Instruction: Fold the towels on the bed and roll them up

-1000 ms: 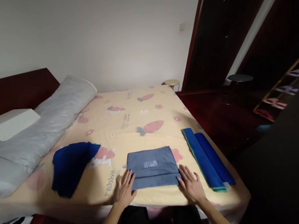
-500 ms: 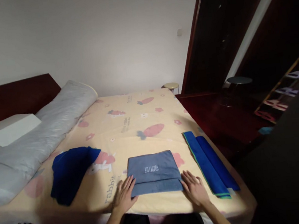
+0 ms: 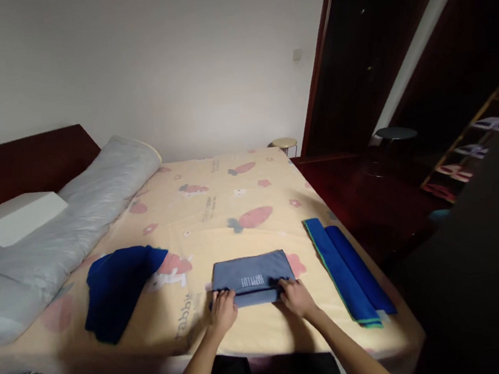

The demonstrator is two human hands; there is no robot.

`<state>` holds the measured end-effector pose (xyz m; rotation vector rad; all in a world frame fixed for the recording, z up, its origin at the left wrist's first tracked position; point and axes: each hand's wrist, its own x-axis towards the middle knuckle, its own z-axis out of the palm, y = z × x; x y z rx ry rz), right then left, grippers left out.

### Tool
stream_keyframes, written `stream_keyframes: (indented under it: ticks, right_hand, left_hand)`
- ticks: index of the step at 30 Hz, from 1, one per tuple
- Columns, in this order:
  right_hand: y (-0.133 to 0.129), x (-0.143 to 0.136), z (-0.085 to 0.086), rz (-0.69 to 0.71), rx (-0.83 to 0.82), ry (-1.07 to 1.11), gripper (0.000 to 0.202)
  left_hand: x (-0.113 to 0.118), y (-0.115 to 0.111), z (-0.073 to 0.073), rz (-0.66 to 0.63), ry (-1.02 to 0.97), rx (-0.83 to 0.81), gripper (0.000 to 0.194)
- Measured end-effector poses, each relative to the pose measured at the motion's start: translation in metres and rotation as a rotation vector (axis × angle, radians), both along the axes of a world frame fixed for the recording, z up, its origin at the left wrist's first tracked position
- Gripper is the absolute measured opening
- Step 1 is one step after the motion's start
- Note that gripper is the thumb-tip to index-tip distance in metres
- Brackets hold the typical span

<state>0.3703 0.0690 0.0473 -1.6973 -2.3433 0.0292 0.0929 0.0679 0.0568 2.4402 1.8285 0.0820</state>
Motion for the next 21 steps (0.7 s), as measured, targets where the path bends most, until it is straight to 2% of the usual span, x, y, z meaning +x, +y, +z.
stream_keyframes:
  ticks: [3, 6, 9, 11, 14, 19, 21]
  right_hand:
    - [0.015, -0.002, 0.0, -0.045, 0.017, -0.009, 0.033]
    - [0.018, -0.023, -0.003, -0.054, 0.046, -0.008, 0.036]
    - [0.016, -0.057, -0.006, 0.063, 0.052, 0.019, 0.035]
    - [0.015, -0.071, -0.009, 0.156, 0.049, 0.045, 0.033]
    - [0.015, -0.056, -0.015, 0.171, 0.06, 0.07, 0.039]
    - [0.015, 0.019, -0.034, 0.001, 0.104, 0.065, 0.046]
    - [0.014, 0.022, -0.039, -0.084, 0.159, 0.061, 0.046]
  left_hand:
    - [0.01, 0.022, 0.006, 0.051, 0.01, -0.014, 0.028]
    - [0.029, 0.026, 0.005, 0.047, -0.007, 0.027, 0.033]
    - [0.05, 0.02, -0.001, 0.016, -0.043, 0.086, 0.038]
    - [0.056, 0.017, -0.008, -0.014, -0.063, 0.105, 0.039]
    - [0.036, 0.018, -0.018, -0.026, -0.073, 0.124, 0.04]
    - [-0.032, 0.021, -0.027, 0.036, -0.038, 0.193, 0.043]
    - [-0.033, 0.02, -0.029, 0.083, -0.004, 0.25, 0.044]
